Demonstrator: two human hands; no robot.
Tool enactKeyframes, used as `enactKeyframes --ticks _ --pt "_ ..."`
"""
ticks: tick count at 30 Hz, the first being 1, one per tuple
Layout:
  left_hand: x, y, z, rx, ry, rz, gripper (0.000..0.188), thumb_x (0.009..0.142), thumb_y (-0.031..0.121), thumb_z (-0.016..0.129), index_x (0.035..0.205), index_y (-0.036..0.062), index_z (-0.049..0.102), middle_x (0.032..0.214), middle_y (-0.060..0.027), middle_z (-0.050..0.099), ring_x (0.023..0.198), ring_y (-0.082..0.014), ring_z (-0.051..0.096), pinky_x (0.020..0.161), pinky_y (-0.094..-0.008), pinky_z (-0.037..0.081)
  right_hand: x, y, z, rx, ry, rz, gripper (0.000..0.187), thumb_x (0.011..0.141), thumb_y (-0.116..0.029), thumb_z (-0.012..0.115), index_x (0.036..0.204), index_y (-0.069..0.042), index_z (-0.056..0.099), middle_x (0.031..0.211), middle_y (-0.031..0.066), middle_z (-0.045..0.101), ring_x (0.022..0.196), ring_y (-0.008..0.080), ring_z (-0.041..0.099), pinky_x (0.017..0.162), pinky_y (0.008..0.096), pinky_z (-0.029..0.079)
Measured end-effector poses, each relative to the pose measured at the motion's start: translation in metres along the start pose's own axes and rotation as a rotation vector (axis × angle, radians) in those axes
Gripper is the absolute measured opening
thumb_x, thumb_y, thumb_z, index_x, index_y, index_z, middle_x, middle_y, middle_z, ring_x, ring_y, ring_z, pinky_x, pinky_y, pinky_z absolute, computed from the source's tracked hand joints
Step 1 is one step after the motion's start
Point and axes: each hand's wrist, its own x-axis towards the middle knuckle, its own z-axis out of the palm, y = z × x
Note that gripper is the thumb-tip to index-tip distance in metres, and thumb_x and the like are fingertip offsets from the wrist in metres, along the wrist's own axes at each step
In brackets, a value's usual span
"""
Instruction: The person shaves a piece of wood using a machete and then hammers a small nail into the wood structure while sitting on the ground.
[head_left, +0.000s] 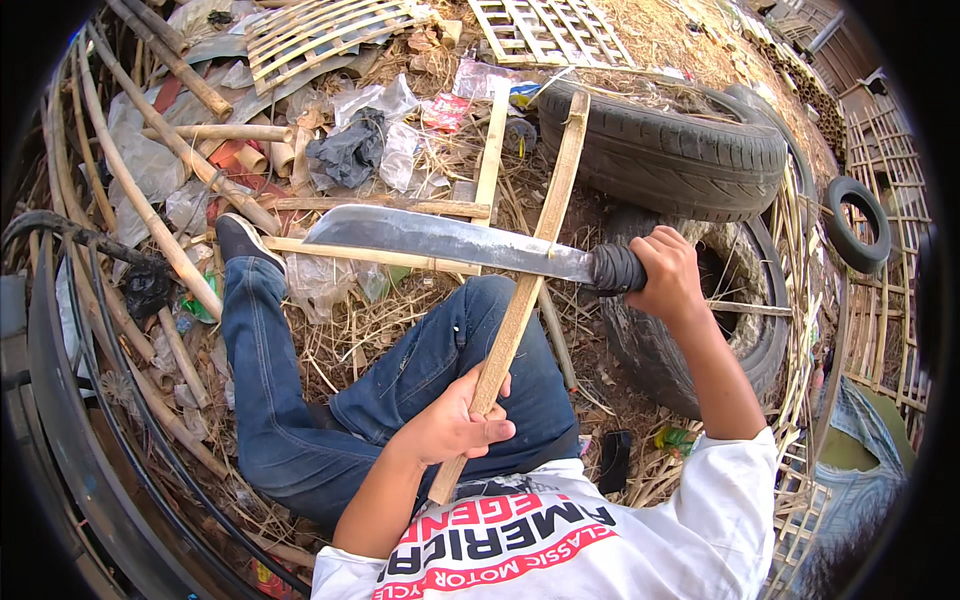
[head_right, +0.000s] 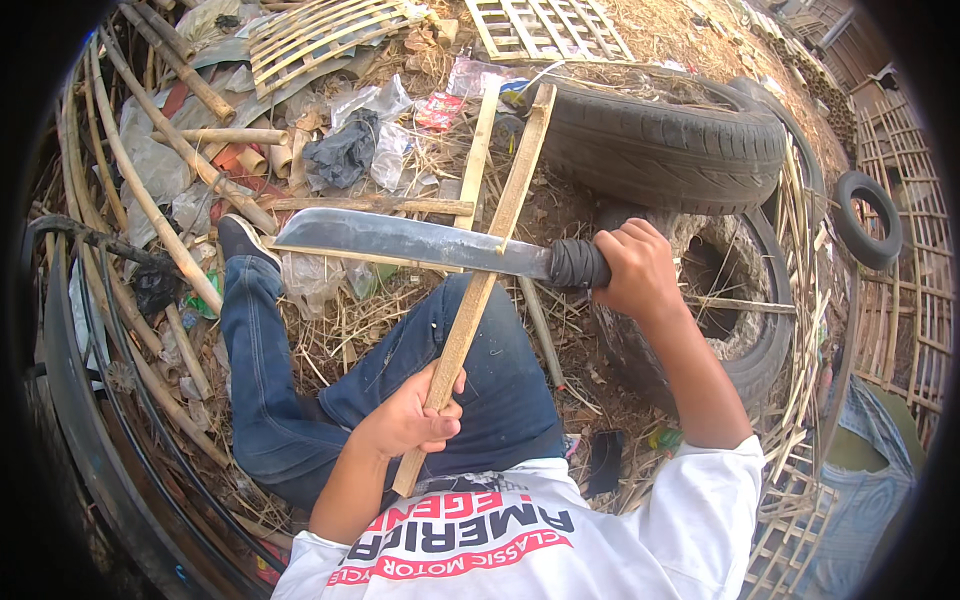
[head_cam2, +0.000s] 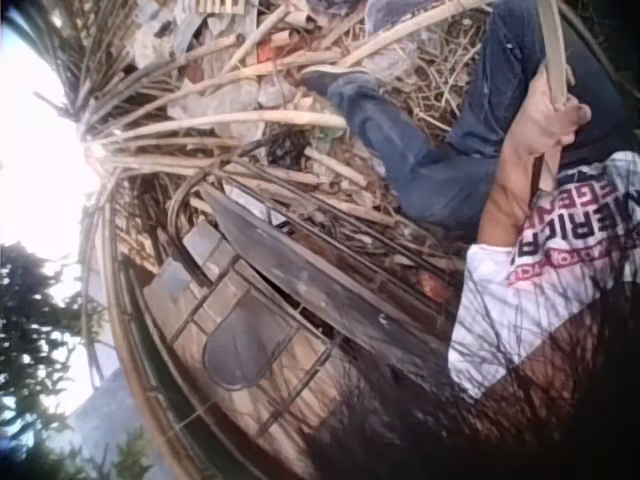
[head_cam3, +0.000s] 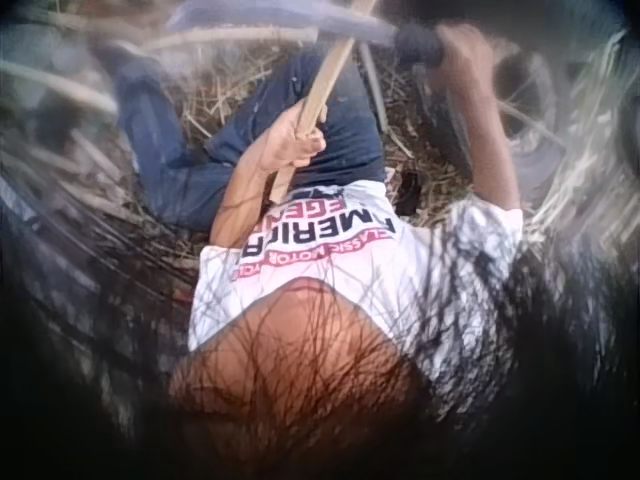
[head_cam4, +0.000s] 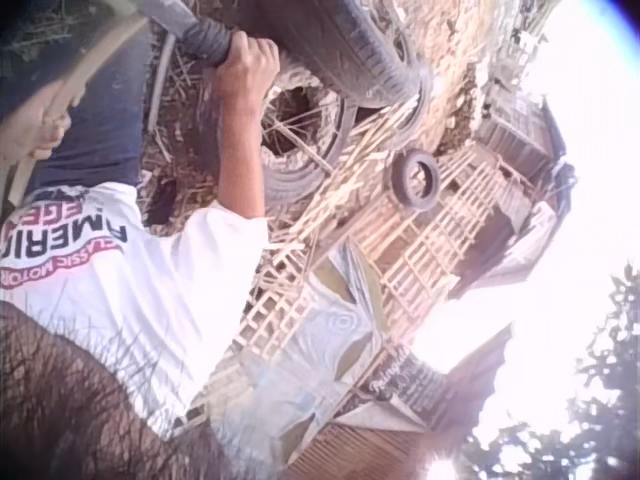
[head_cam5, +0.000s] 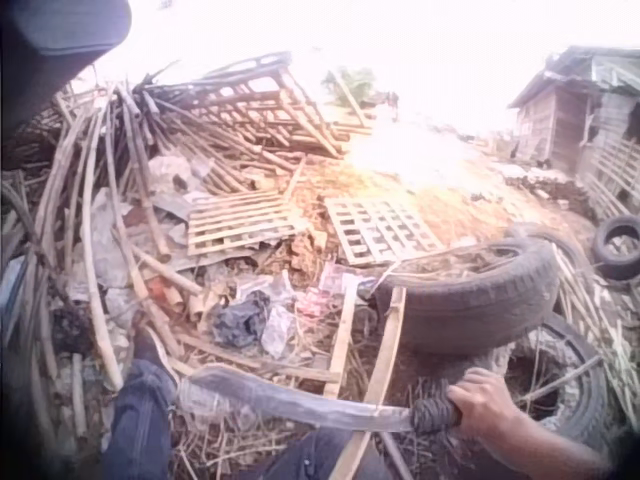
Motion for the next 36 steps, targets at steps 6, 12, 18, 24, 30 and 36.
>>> enactKeyframes --ticks 6,12,18,24,30,36 --pt "0.008 -0.004 0.001 0.005 -0.136 -0.012 0.046 0.082 0.01 0.077 0.108 0.0118 0.039 0.065 0.0083 0.029 0.052 -0.0005 0.028 0.043 -0.018 0.025 -0.004 -0.036 -0.005 0.168 0.075 -0.174 0.038 0.041 -0.011 0.077 0.072 -0.008 0.055 0.066 0.0099 0.059 0.067 0.0296 0.059 0.071 0.0391 0.05" --pt "-0.001 -0.007 -0.005 -0.036 -0.074 -0.05 0.049 0.081 0.013 0.079 0.109 0.0118 0.039 0.065 0.0085 0.029 0.052 -0.0006 0.028 0.043 -0.0174 0.027 0.007 0.039 0.0 -0.161 0.12 0.274 0.03 0.051 -0.009 0.074 0.073 -0.006 0.055 0.069 0.0132 0.061 0.07 0.0349 0.062 0.068 0.0433 0.05" --pt "0.01 -0.006 -0.012 -0.007 -0.088 -0.05 0.053 0.077 0.005 0.08 0.109 0.0112 0.038 0.066 0.0075 0.031 0.053 -0.0003 0.03 0.043 -0.0175 0.03 0.005 -0.008 0.009 0.137 0.052 -0.134 0.04 0.039 -0.012 0.075 0.073 -0.008 0.056 0.066 0.007 0.058 0.066 0.029 0.058 0.07 0.0386 0.05" --pt "-0.007 -0.013 -0.017 0.022 -0.013 -0.064 0.053 0.077 0.002 0.078 0.109 0.0109 0.038 0.066 0.0074 0.03 0.052 -0.0008 0.029 0.043 -0.0178 0.03 0.003 0.05 0.02 -0.029 0.073 0.198 0.034 0.045 -0.01 0.075 0.074 -0.006 0.057 0.068 0.0112 0.06 0.073 0.0335 0.059 0.069 0.0432 0.049" --pt "0.009 -0.008 -0.008 0.016 -0.081 -0.046 0.051 0.078 0.01 0.081 0.107 0.011 0.039 0.063 0.0077 0.031 0.05 -0.0006 0.03 0.042 -0.0183 0.03 0.005 0.003 0.012 0.125 0.009 0.021 0.036 0.043 -0.01 0.074 0.075 -0.006 0.057 0.068 0.0107 0.061 0.071 0.0326 0.061 0.07 0.0415 0.05" --pt "-0.005 -0.007 -0.02 -0.041 -0.068 -0.005 0.055 0.076 0.013 0.083 0.11 0.0105 0.039 0.065 0.0079 0.031 0.05 -0.0009 0.031 0.043 -0.0178 0.031 0.017 0.06 0.016 -0.064 0.147 0.284 0.025 0.053 -0.01 0.073 0.072 -0.005 0.057 0.068 0.0143 0.06 0.069 0.0362 0.061 0.066 0.0449 0.049"
